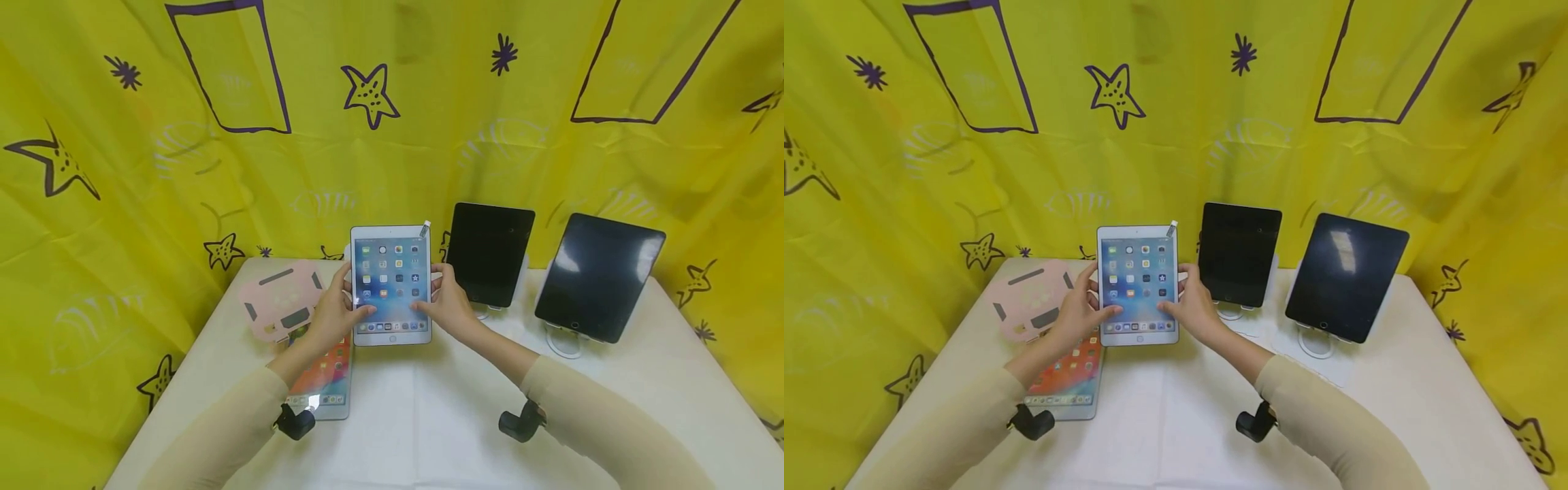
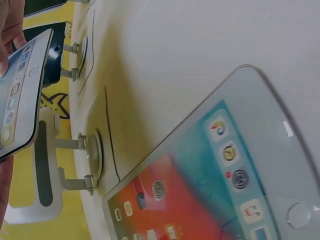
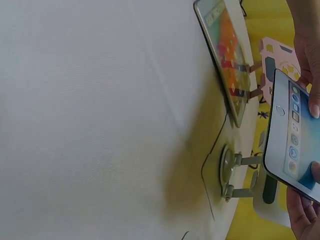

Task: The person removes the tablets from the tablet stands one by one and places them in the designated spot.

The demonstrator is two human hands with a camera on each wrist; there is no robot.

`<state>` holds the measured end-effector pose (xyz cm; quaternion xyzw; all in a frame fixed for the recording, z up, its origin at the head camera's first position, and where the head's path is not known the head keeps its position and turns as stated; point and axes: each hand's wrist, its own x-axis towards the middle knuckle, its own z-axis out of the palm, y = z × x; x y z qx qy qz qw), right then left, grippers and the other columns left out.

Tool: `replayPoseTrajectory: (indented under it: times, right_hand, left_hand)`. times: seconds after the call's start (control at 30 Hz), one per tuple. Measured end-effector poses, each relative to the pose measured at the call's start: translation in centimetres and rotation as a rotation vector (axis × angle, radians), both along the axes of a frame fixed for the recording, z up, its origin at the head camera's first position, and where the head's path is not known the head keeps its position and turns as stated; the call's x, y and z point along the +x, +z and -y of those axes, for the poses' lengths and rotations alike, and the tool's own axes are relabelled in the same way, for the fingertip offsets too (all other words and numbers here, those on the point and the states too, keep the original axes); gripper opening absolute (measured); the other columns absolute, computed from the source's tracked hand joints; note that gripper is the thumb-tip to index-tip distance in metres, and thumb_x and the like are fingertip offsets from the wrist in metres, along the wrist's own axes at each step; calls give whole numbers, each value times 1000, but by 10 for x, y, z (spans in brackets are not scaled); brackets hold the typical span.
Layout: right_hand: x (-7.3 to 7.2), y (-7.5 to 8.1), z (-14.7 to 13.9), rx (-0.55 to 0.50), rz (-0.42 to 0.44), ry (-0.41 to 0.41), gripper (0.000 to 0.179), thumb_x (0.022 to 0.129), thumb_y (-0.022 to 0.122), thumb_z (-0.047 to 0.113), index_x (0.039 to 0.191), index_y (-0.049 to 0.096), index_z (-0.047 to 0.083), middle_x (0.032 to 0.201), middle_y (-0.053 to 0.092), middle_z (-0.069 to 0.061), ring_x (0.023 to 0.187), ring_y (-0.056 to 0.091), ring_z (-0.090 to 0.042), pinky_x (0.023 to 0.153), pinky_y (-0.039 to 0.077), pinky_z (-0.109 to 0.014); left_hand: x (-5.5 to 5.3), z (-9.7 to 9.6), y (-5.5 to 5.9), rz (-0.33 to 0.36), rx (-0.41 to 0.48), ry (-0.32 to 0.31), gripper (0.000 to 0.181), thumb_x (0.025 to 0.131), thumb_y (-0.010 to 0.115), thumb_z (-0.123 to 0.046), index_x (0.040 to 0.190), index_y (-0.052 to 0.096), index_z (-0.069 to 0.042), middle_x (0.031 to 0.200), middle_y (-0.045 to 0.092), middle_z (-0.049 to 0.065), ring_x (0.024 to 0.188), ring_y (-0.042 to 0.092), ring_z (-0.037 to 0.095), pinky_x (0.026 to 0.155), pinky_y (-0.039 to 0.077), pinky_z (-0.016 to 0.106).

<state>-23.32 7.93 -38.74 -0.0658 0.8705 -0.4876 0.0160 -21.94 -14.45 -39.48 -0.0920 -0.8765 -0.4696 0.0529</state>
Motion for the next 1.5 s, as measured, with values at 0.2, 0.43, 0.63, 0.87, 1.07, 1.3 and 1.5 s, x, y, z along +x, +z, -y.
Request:
replayPoseTrajectory:
  times: [0.2,0.43,0.63,0.87,1.07,1.3,1.5]
  right_hand:
    - [10,-4,-1,12,28,-8,75,77,78,10,133,29,8,101,51,-13,86,52,-24,71,48,-27]
    - [19,-11,-5,-6,74,2,76,76,79,7,133,29,4,99,52,-15,81,54,-23,65,49,-25]
    - [27,-20,-6,-24,133,-1,76,74,79,6,133,31,4,98,51,-14,76,54,-21,63,53,-25]
    - [38,-29,-7,-29,185,-12,77,72,81,6,132,32,4,96,52,-14,70,54,-19,59,54,-26]
    - [44,-36,-8,-27,199,-9,76,71,82,6,130,34,3,94,53,-14,69,55,-17,58,54,-27]
    - [51,-43,-9,-52,273,-8,75,70,82,3,129,35,2,94,52,-14,72,56,-19,57,56,-29]
    - [54,-51,-10,-13,268,1,73,69,82,4,127,37,0,92,54,-13,72,55,-18,59,55,-29]
  left_hand:
    - [8,-1,-6,-17,12,-21,94,76,80,-14,149,20,-10,101,52,10,70,50,17,56,46,22]
    - [16,-2,-14,28,36,-36,95,74,80,-10,148,21,-6,99,52,12,70,51,16,58,47,21]
    - [26,-3,-23,115,40,-15,95,75,80,-12,149,21,-8,102,50,10,73,51,16,59,46,20]
    - [38,-1,-34,123,25,-38,93,74,80,-14,147,23,-5,99,53,9,68,50,14,54,44,20]
    - [43,-1,-39,158,12,-27,96,72,82,-19,148,24,-8,96,51,7,68,49,15,51,42,20]
    - [51,-2,-50,232,12,-9,97,71,83,-23,148,26,-8,99,49,8,70,50,15,52,46,21]
    - [56,-2,-58,264,51,-24,95,72,82,-20,147,26,-7,100,48,8,72,50,16,54,47,22]
